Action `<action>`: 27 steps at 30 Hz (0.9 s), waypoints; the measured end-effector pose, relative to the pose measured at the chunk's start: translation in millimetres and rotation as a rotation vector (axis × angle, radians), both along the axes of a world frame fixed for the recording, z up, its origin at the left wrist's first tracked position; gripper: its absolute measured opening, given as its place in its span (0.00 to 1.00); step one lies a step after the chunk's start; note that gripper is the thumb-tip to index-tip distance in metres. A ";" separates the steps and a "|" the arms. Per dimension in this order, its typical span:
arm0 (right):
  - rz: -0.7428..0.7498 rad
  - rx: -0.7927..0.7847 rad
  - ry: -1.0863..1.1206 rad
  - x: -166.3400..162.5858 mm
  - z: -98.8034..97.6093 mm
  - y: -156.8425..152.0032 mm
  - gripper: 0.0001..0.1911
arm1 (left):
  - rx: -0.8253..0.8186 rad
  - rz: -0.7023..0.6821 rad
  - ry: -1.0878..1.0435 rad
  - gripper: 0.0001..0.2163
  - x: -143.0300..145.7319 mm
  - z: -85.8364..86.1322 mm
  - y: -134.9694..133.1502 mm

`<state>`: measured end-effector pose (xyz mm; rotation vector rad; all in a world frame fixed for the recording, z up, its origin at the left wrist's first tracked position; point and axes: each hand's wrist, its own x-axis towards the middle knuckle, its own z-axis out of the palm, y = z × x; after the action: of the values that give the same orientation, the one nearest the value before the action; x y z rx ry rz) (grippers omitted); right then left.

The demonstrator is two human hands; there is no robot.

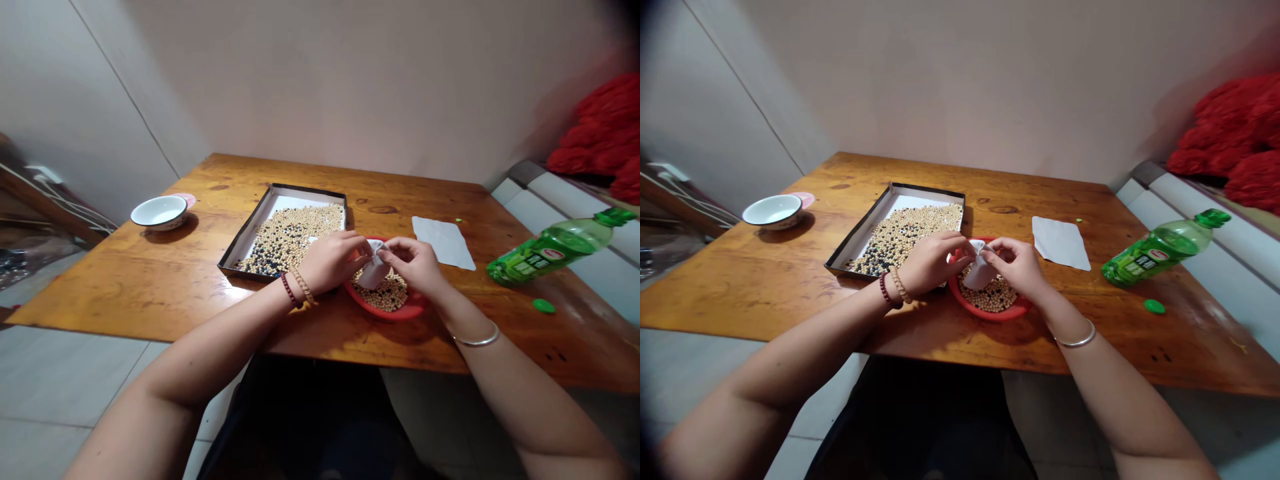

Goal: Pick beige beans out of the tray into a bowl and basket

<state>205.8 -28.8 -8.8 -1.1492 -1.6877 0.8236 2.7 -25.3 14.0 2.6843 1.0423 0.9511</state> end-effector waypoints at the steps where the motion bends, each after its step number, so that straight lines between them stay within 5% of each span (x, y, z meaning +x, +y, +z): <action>1: -0.040 0.022 0.010 0.7 -0.4 0.7 0.15 | -0.022 0.000 -0.011 0.10 0.4 0.6 -1.0; 14: -0.116 0.131 -0.039 -0.8 1.4 -3.4 0.15 | -0.259 0.023 -0.097 0.09 10.0 -6.1 -6.9; 22: -0.098 0.114 -0.054 -0.6 4.7 -4.0 0.16 | -0.208 0.158 0.107 0.15 8.8 -0.4 -13.6; 27: 0.016 0.105 -0.155 -1.3 7.3 -6.4 0.17 | -0.146 0.085 0.035 0.14 3.9 1.4 -11.5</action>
<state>204.5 -35.2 -1.5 -1.1526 -1.8469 0.6617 6.6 -36.8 15.4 2.5651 1.1929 0.8094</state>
